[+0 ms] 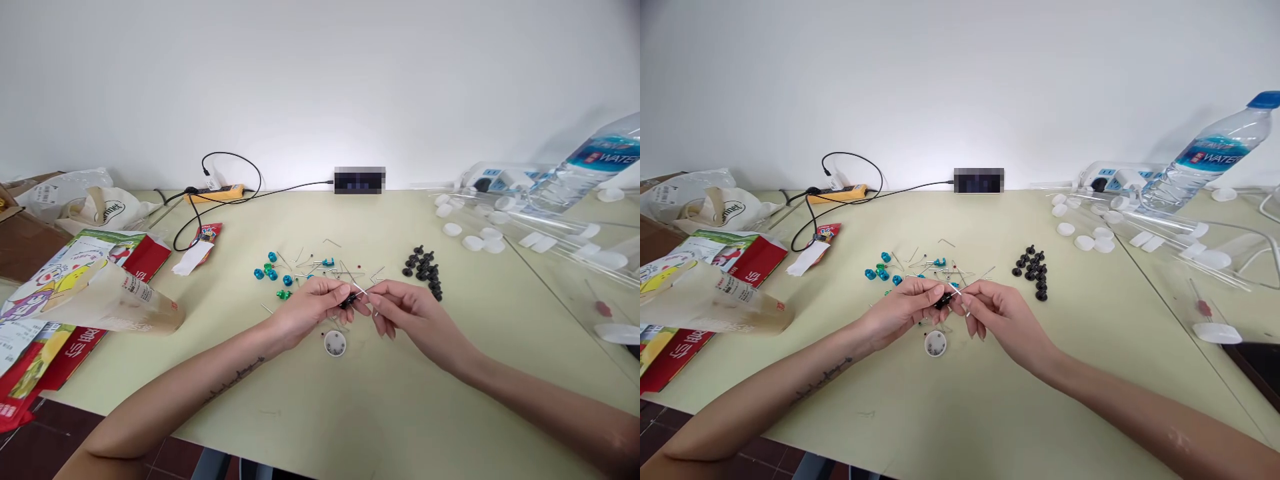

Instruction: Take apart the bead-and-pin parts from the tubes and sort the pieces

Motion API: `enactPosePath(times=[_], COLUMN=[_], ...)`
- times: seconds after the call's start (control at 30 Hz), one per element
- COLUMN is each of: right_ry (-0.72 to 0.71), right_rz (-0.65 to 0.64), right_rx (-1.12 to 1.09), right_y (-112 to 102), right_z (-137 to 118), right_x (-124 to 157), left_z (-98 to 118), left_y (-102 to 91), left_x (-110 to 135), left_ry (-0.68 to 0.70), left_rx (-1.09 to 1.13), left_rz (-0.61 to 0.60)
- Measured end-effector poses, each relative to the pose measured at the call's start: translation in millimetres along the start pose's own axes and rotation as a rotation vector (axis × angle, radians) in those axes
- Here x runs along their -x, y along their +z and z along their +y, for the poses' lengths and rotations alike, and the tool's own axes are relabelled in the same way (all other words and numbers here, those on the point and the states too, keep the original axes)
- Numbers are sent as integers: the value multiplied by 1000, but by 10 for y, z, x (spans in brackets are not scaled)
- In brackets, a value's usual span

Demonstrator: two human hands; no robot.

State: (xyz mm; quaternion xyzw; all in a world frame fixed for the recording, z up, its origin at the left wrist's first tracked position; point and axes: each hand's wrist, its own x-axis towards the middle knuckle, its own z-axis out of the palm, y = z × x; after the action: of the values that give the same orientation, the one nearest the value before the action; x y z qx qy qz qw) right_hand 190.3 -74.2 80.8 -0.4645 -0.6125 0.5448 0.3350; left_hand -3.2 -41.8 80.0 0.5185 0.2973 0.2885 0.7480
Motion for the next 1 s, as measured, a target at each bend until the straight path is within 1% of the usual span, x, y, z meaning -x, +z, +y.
enactPosePath(times=[0.1, 0.17, 0.33, 0.43, 0.5, 0.63, 0.7, 0.9, 1.0], right_ry=[-14, -13, 18, 13, 13, 46, 58, 88, 106], right_rz=[2, -7, -46, -46, -43, -10, -12, -87, -82], right_rx=[26, 45, 73, 97, 114, 116, 93, -3, -58], right_y=[-27, -31, -16, -15, -24, -50, -54, -37, -32], right_z=[-5, -17, -37, -23, -11, -18, -37, -63, -49], right_x=[7, 24, 65, 75, 74, 66, 68, 103, 99], left_z=[16, 17, 16, 31, 44, 51, 38, -29, -34], left_y=[-62, -91, -110, -105, -99, -86, -83, -110, -108], left_x=[-10, -18, -22, -16, -11, -6, -9, -40, -36], left_ry=[-60, -71, 19, 20, 11, 4, 6, 43, 50], left_rx=[59, 54, -83, -220, -253, -159, -120, -21, -30], left_rz=[-78, -88, 30, 86, 82, -25, -50, -21, -12])
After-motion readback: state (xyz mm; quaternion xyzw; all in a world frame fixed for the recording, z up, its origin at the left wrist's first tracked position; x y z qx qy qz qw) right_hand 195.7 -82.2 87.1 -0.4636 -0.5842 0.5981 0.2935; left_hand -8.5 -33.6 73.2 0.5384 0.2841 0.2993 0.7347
